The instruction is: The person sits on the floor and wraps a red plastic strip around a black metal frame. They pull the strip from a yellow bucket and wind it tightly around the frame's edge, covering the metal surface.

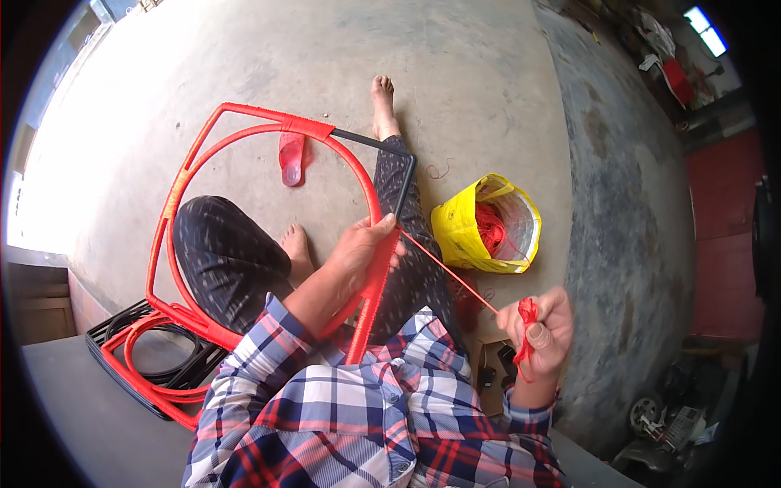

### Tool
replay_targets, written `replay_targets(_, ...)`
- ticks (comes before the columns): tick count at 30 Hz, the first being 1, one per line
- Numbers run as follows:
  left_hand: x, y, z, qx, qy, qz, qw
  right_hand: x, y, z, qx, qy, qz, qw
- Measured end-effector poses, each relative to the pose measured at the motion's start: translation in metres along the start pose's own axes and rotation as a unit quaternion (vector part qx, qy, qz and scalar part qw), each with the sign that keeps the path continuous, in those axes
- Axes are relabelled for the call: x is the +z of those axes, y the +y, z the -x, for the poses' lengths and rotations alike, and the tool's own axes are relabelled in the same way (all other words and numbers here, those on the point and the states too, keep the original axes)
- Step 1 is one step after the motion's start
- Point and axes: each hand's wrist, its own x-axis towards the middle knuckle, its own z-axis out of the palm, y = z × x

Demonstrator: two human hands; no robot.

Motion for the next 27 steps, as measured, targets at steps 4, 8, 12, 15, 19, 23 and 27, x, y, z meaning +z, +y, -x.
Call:
replay_targets(4, 0.002, 0.0, -0.002, 0.0, -0.018, 0.0, 1.0, -0.03, -0.018, 0.005, -0.089, 0.127, -0.088, 0.984)
replay_targets(8, -0.005, 0.0, -0.004, 0.003, 0.0, 0.004, 1.0, -0.049, -0.021, -0.022, -0.221, 0.217, -0.15, 0.939)
replay_targets(12, 0.007, 0.011, 0.012, 0.009, -0.011, -0.002, 1.0, 0.004, 0.041, -0.04, 0.136, -0.046, 0.17, 0.975)
replay_targets(15, 0.013, 0.01, 0.016, 0.013, -0.031, 0.018, 0.999, 0.012, 0.129, -0.067, -0.024, -0.265, 0.481, 0.836)
replay_targets(19, 0.021, 0.012, 0.023, 0.011, -0.021, 0.01, 1.0, 0.038, 0.144, -0.121, 0.148, -0.01, 0.241, 0.959)
replay_targets(23, 0.025, 0.013, 0.025, 0.021, -0.028, 0.002, 0.999, 0.053, 0.128, -0.14, 0.046, 0.049, -0.043, 0.997)
replay_targets(27, 0.025, 0.008, 0.021, 0.014, -0.038, 0.002, 0.999, 0.048, 0.142, -0.148, 0.125, 0.034, 0.033, 0.991)
